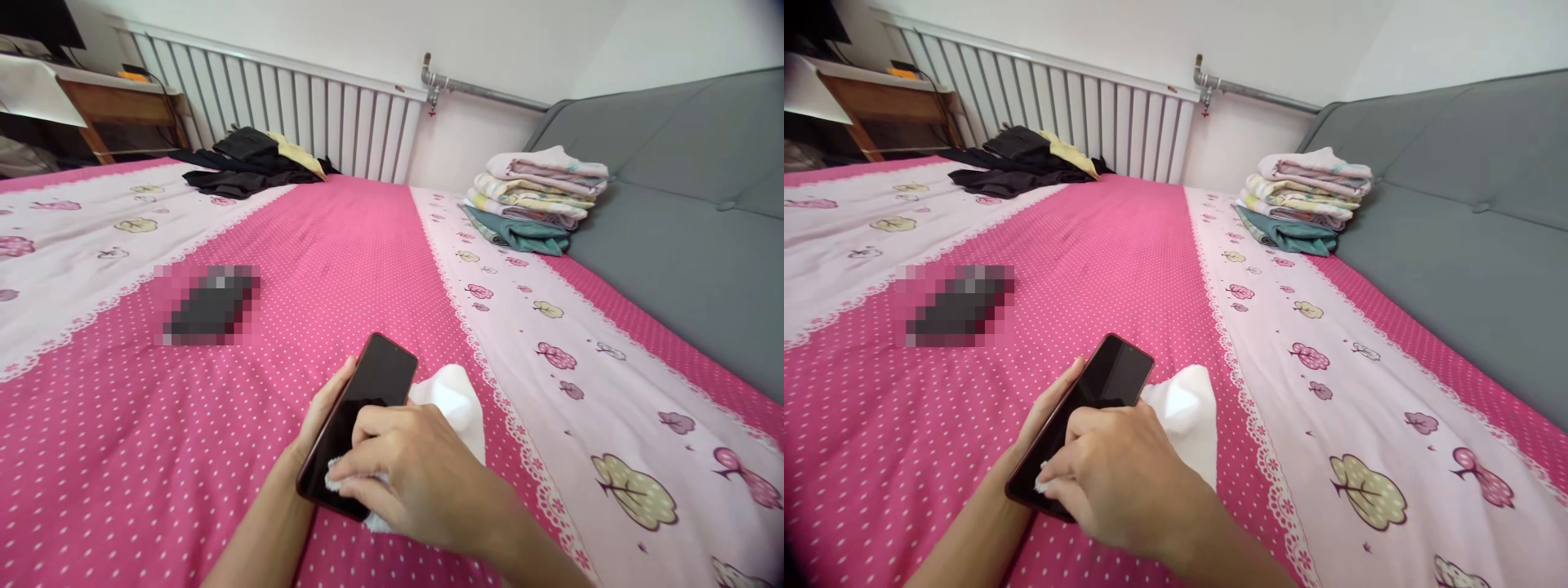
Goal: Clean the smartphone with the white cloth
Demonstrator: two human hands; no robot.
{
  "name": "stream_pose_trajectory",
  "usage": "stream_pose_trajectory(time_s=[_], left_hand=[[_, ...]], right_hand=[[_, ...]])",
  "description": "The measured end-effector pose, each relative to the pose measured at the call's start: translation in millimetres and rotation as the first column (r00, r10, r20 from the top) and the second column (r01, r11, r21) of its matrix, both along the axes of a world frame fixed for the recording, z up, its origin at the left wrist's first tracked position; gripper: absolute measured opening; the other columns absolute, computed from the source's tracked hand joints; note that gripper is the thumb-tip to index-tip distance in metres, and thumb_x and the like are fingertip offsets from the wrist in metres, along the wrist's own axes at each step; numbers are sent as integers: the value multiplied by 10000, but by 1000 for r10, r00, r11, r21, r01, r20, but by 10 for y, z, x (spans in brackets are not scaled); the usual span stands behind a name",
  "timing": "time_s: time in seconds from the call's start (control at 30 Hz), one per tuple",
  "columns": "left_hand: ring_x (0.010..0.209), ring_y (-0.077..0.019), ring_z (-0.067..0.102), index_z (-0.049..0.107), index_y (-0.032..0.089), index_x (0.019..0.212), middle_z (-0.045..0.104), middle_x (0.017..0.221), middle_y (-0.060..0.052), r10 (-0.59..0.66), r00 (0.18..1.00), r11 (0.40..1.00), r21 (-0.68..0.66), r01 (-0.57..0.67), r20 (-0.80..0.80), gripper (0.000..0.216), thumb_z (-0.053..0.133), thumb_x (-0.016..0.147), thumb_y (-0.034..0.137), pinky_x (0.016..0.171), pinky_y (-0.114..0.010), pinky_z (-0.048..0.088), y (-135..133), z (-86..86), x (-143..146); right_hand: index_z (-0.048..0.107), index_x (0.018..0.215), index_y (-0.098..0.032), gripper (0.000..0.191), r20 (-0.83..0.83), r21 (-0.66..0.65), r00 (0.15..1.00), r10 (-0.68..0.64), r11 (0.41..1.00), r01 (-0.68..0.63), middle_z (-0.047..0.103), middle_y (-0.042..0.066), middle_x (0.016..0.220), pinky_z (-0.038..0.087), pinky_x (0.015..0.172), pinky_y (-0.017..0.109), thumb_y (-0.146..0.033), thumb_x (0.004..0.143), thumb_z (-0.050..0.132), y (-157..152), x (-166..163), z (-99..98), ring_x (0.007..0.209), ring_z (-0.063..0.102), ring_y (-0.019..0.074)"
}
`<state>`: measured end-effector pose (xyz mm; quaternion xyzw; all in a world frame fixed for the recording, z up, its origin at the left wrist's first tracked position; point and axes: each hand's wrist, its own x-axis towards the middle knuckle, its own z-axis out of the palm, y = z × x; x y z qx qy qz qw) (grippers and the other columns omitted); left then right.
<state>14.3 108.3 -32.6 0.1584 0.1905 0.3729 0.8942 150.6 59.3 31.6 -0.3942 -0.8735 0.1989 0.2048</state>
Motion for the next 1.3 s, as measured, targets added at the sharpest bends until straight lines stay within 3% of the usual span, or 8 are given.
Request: stream_pose_trajectory(time_s=[0.13,0.3,0.47,0.67,0.87,1.1,1.3], left_hand=[[797,-267,679,653,5,1037,709,869,-190,-73,997,996,45,72,16,680,382,853,600,778,-379,523,28,34,-72],[934,-248,664,621,14,1108,685,1048,-205,118,980,989,71,-131,163,690,323,877,593,870,-350,508,94,-1,-155],[991,-261,649,585,16,1183,658,1112,-224,164,950,973,114,-201,267,689,312,886,573,888,-351,505,98,-45,-170],[976,-262,653,597,0,1164,661,1105,-221,120,952,979,127,-161,280,724,307,876,597,870,-350,514,105,-63,-160],[975,-246,650,651,33,1079,693,1037,-179,95,956,987,101,-127,279,737,331,842,653,916,-342,487,71,6,-81],[1027,-263,634,695,94,1013,717,995,-127,148,967,984,70,-165,208,577,364,882,548,1002,-397,423,50,-1,-29],[1109,-256,595,656,56,1108,650,1174,-154,82,966,990,94,-108,243,688,364,850,623,1025,-362,405,45,-50,-54]], right_hand=[[742,932,-260,148,-72,-84,996,54,995,-60,694,-16,824,459,699,229,-232,846,625,8,131,105,727,618,107],[742,880,-249,132,-136,-104,990,-27,995,13,711,-21,833,472,740,226,-184,814,649,42,222,168,785,636,115],[737,853,-243,129,-152,-58,982,-111,993,104,702,-34,826,467,720,217,-163,791,657,67,178,97,762,632,103],[739,827,-238,102,-81,-56,991,-110,993,105,697,-20,806,470,702,250,-192,793,653,89,70,-30,741,636,126],[726,822,-255,106,-180,48,946,-268,959,281,702,-27,881,474,687,246,-190,796,646,146,57,-61,795,653,133],[725,880,-255,123,-301,86,845,-443,869,486,697,-2,853,493,719,278,-210,806,638,229,52,-90,758,655,144],[730,807,-259,108,-216,-45,922,-322,946,320,716,-21,847,496,721,278,-185,777,657,143,73,-5,765,659,148]])
